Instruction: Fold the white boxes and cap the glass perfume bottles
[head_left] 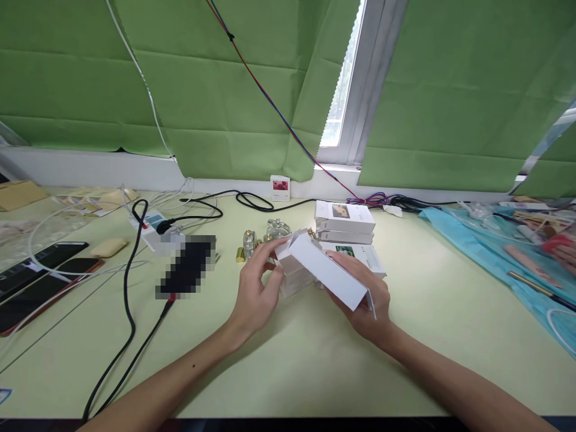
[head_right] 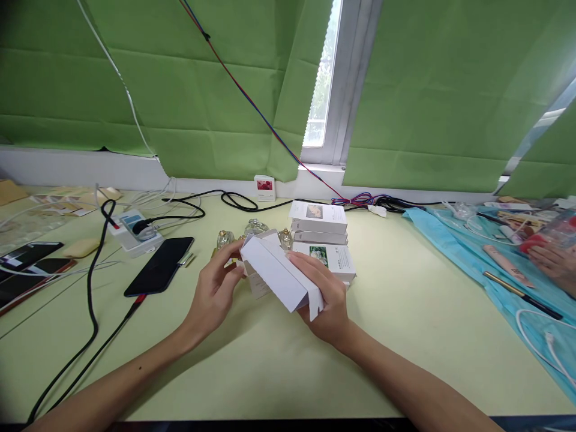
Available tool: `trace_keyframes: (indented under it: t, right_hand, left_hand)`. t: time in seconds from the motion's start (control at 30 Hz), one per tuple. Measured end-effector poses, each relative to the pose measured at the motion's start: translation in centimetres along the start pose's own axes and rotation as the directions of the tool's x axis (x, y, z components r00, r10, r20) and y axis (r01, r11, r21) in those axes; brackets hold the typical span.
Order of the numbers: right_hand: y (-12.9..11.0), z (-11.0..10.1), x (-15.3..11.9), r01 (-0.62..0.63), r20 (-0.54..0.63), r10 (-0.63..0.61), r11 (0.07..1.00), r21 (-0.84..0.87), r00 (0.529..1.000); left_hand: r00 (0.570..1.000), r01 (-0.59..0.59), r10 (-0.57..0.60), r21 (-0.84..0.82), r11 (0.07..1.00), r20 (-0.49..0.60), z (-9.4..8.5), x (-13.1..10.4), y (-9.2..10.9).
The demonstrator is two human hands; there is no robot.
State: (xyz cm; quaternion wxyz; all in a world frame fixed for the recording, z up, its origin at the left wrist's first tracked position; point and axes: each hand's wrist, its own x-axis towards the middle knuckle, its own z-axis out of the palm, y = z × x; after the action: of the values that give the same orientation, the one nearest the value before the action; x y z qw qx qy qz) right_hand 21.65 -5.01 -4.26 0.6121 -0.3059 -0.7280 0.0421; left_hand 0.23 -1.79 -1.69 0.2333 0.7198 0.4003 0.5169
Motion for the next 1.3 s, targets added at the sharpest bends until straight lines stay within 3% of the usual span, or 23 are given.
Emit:
trace_keyframes:
  t: [0.47,1.03,1.3]
  right_hand:
    - [-0.36,-0.16,0.42,0.052,0.01,-0.052,0.999,0.0,0.999]
    - [-0.33,-0.1,0.46,0.075,0.02,-0.074,0.996,-0.049,0.997]
    - [-0.25,-0.05,0.35,0.073,0.016,-0.072,0.997,-0.033,0.997]
  left_hand:
    - [0.996,0.093,-0.094,0.059,0.994,0.0,0.6,-0.07,-0.45]
    - [0.964,0.18,-0.184,0.04,0.983,0.193,0.37,0.17,0.2]
    - [0.97,0.15,-0.152,0.024,0.988,0.189,0.45,-0.17,0.02]
